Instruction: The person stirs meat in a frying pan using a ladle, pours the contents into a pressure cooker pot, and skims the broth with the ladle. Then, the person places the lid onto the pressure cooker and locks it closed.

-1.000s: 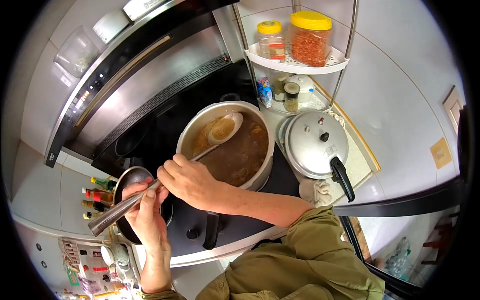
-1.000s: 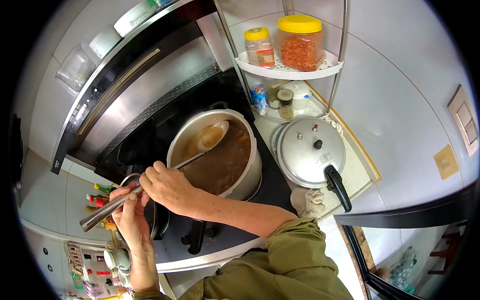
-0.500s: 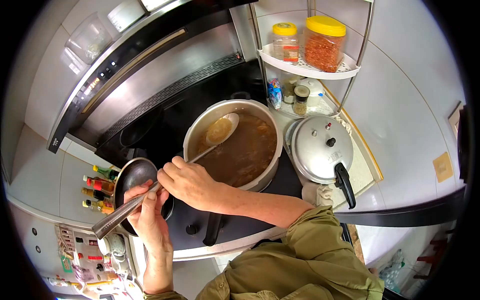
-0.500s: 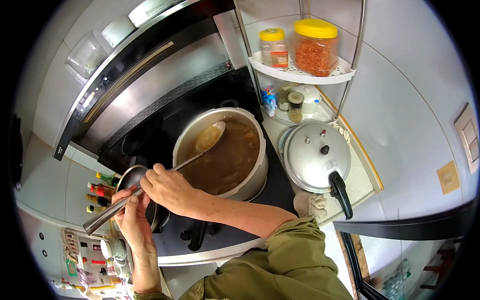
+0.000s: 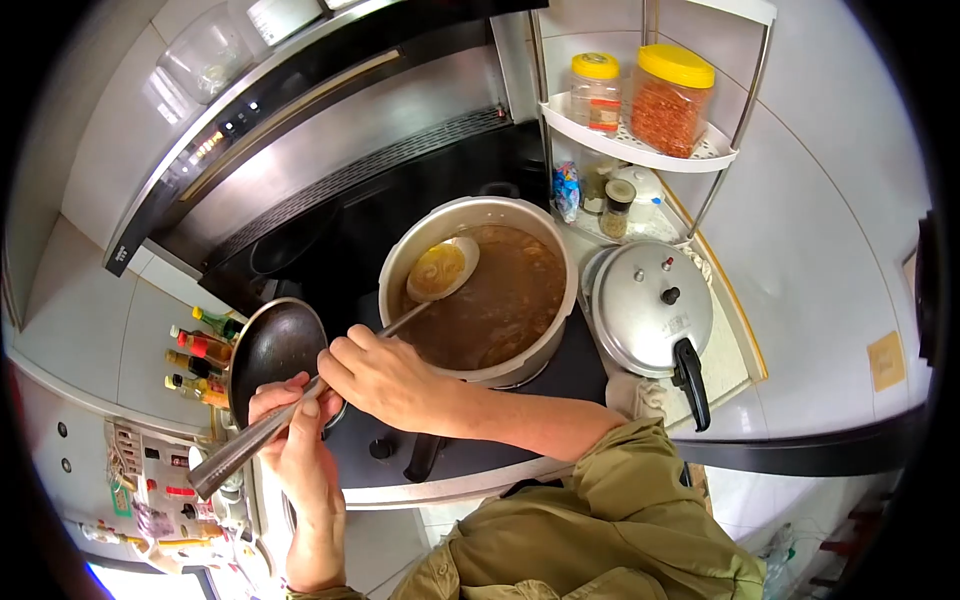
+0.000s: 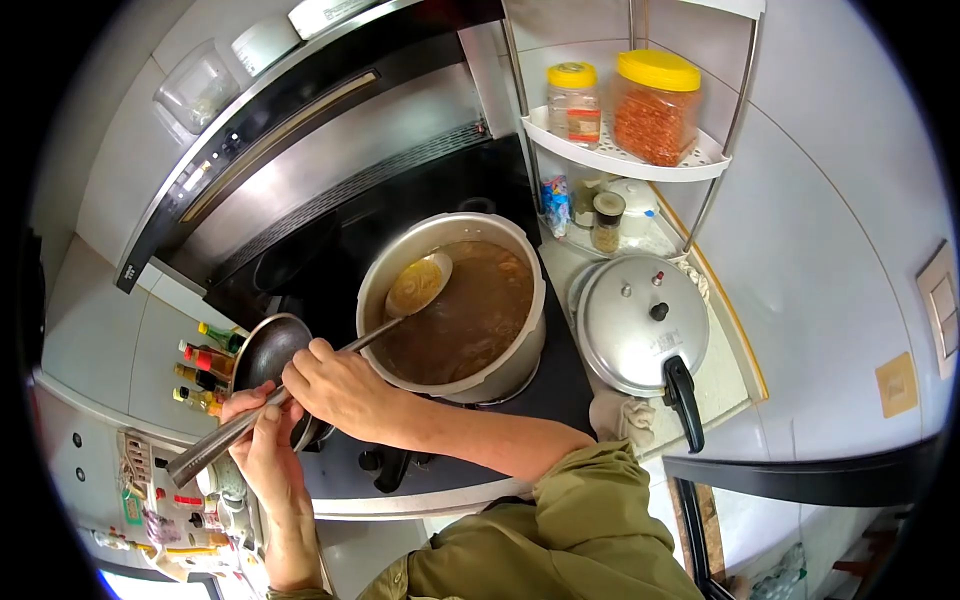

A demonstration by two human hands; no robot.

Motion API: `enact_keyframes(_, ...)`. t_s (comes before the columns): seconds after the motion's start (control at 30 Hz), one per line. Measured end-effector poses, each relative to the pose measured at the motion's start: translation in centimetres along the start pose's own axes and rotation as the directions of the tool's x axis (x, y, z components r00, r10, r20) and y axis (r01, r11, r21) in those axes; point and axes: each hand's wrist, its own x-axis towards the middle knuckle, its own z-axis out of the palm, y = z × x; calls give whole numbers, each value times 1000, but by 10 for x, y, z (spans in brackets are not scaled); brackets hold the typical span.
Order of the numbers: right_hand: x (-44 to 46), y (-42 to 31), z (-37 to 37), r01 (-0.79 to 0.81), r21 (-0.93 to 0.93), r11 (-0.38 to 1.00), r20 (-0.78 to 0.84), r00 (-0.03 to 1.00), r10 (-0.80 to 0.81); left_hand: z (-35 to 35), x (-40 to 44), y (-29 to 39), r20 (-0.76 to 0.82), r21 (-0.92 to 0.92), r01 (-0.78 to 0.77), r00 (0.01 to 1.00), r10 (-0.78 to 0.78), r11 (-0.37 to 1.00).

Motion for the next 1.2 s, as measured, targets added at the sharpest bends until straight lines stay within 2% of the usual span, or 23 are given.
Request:
enact_keyframes(0.2, -7, -8, -8, 17, -2, 1000, -75, 997, -17, -4, -16, 5, 132, 42, -92, 988, 86, 995)
enact_keyframes(0.33, -8, -16, -12, 36, -26, 999, -97, 995, -38, -9, -26, 3, 137, 44, -166, 978, 158, 985)
enact_keyframes(0.53, 1, -39, -14, 105, -79, 991, -115, 987, -113, -23, -42, 15, 59, 7, -146, 988, 146, 989)
enact_keyframes(0.67, 8, -72, -11, 123, -3, 992, -65, 990, -123, -47, -59, 29, 18, -29, -196, 980, 196, 980)
enact_keyframes(0.77, 10, -121, 2, 179, 75, 981, -30, 984, -177, -92, -90, 44, -39, -22, -258, 966, 257, 966)
enact_keyframes(0.8, 10, -137, 7, 196, 91, 976, -28, 980, -195, -104, -99, 49, -37, -2, -290, 956, 290, 957)
enact_keyframes(0.87, 10, -170, 19, 258, 151, 954, -55, 966, -252, -125, -124, 68, -131, 75, -214, 966, 223, 974)
enact_keyframes(0.97, 5, -231, 36, 313, 255, 915, -49, 949, -311, -170, -166, 90, -203, 128, -239, 944, 262, 962)
enact_keyframes(1.07, -4, -300, 52, 350, 367, 862, -26, 930, -367, -233, -222, 106, -195, 467, -233, 914, 357, 853)
enact_keyframes(1.2, -24, -402, 71, 387, 520, 761, -30, 899, -436, -282, -301, 150, -313, 591, -169, 853, 418, 788)
